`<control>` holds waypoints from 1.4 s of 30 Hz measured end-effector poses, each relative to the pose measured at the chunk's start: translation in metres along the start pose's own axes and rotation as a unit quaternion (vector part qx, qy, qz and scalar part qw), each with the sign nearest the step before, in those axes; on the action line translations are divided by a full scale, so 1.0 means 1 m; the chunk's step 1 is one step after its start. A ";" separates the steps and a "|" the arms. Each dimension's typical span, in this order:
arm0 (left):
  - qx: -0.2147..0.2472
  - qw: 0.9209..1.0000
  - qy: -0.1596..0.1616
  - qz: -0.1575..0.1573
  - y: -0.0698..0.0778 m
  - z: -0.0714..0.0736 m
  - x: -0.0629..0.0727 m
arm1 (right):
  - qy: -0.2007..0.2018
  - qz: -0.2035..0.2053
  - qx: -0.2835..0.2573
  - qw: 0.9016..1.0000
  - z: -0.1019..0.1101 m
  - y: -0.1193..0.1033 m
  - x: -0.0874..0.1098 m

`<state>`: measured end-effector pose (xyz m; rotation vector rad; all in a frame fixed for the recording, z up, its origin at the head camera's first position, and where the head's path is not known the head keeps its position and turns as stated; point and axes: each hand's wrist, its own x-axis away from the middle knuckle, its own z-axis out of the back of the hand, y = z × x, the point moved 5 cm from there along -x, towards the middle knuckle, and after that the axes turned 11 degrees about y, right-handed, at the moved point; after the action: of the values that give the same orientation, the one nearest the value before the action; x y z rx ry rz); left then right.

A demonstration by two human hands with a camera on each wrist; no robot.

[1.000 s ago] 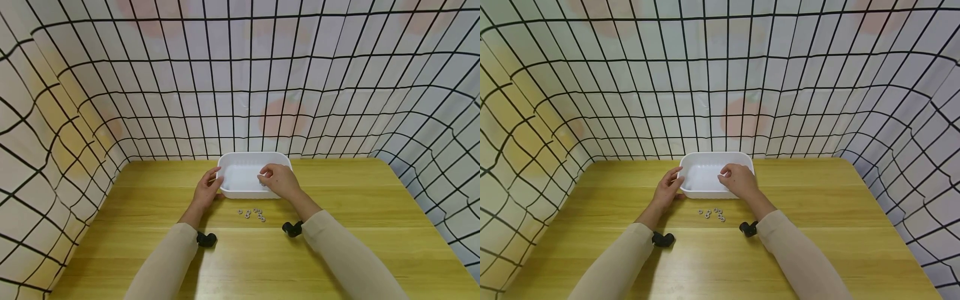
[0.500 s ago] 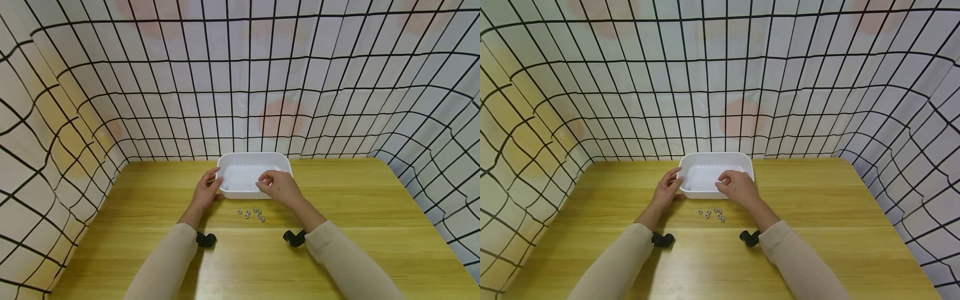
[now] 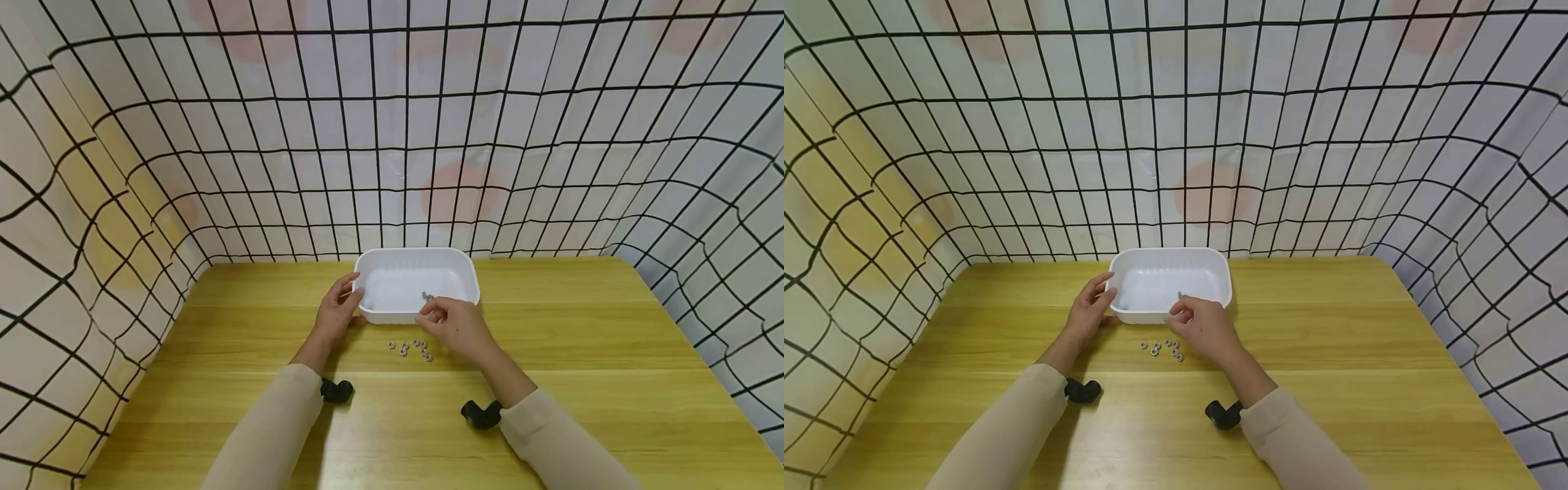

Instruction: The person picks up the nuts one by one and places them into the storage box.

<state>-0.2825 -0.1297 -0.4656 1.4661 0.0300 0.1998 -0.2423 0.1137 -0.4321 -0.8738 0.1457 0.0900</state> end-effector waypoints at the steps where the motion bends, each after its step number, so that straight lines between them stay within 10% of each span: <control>1: 0.000 1.000 -0.001 -0.001 0.001 0.000 0.000 | -0.001 -0.007 -0.007 1.000 -0.001 0.003 0.002; 15: -0.003 1.000 -0.002 0.000 -0.002 0.000 -0.001 | -0.039 -0.071 -0.060 0.995 -0.015 0.041 0.026; 20: -0.003 1.000 0.013 -0.008 -0.023 -0.002 -0.016 | -0.061 -0.088 -0.050 0.993 -0.019 0.048 0.030; 42: 0.002 1.000 0.020 -0.017 -0.031 -0.003 -0.021 | -0.080 -0.038 0.006 0.996 -0.023 0.046 0.034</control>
<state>-0.3002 -0.1325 -0.4989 1.4642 0.0868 0.2010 -0.2168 0.1264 -0.4870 -0.8548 -0.0363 0.0881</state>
